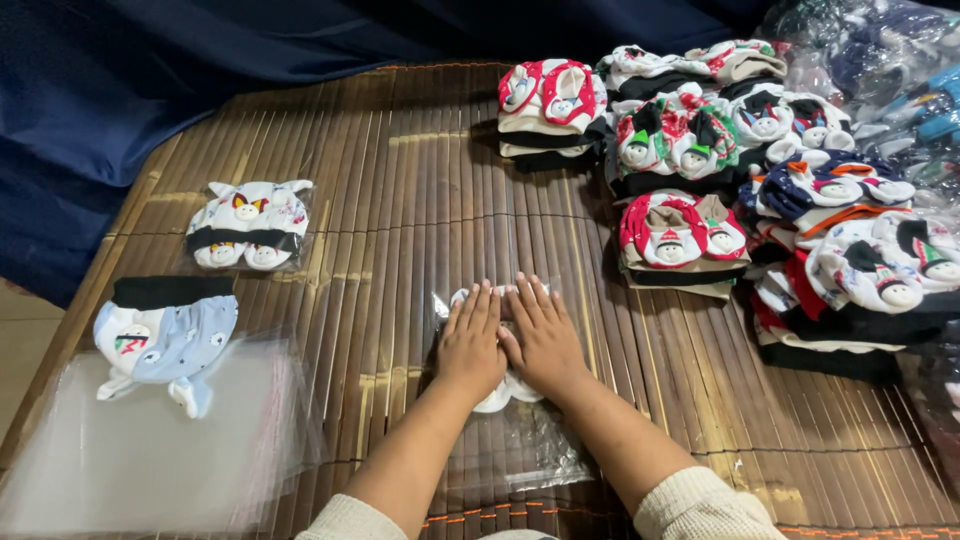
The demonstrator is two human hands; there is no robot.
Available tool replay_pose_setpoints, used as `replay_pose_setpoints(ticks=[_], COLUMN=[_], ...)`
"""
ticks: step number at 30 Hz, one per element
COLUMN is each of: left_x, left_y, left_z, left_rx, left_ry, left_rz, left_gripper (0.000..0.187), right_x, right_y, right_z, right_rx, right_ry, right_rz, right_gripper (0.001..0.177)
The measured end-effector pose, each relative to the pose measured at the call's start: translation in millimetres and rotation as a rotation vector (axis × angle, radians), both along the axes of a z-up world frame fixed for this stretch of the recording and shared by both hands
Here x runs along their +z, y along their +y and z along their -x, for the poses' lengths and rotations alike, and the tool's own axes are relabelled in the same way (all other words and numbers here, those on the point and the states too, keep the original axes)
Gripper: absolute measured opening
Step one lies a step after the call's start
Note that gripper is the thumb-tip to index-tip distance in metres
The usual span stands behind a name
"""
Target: Folding small fabric items and placing them into individual plastic bags
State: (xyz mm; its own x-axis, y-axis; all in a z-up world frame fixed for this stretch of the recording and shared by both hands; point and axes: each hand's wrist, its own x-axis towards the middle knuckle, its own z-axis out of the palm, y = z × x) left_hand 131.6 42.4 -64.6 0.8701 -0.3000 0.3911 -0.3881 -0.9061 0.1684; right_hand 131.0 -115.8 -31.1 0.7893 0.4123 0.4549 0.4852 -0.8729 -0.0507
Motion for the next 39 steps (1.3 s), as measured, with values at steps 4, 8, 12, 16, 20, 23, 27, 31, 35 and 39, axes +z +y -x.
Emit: replay_pose_setpoints(ticks=[4,8,12,16,20,23,27,31,35,39], left_x=[-6,-10,-13,-21,-20,-19,-21,-14,-5,-25], left_y=[-1,-1,-1,-2,-3,-1,-1,1,3,13], left_z=[1,1,-2,-4,-4,-4,-5,-2,0,-6], left_rx=[0.011,0.019,0.024,0.033,0.032,0.029,0.03,0.018,0.013,-0.007], left_ry=[-0.038,0.034,0.057,0.088,0.082,0.036,0.007,0.023,0.076,0.067], left_rz=[0.034,0.061,0.061,0.045,0.049,0.05,0.057,0.085,0.228,0.402], left_gripper=[0.077,0.074,0.072,0.07,0.067,0.067,0.068,0.07,0.083,0.084], right_x=[-11,-19,-26,-24,-21,-22,-21,-13,-18,-14], right_y=[-5,-6,-6,-5,-4,-3,-3,-4,-10,-18], right_z=[-3,-6,-9,-9,-9,-9,-9,-8,-14,-19], right_rx=[-0.03,-0.066,-0.079,-0.09,-0.105,-0.11,-0.109,-0.094,-0.045,-0.023], right_ry=[0.139,0.209,0.235,0.298,0.318,0.324,0.293,0.394,0.511,0.603], right_rz=[0.004,0.035,0.064,0.076,0.088,0.089,0.095,0.048,-0.075,-0.203], right_gripper=[0.067,0.069,0.069,0.07,0.07,0.071,0.071,0.071,0.071,0.068])
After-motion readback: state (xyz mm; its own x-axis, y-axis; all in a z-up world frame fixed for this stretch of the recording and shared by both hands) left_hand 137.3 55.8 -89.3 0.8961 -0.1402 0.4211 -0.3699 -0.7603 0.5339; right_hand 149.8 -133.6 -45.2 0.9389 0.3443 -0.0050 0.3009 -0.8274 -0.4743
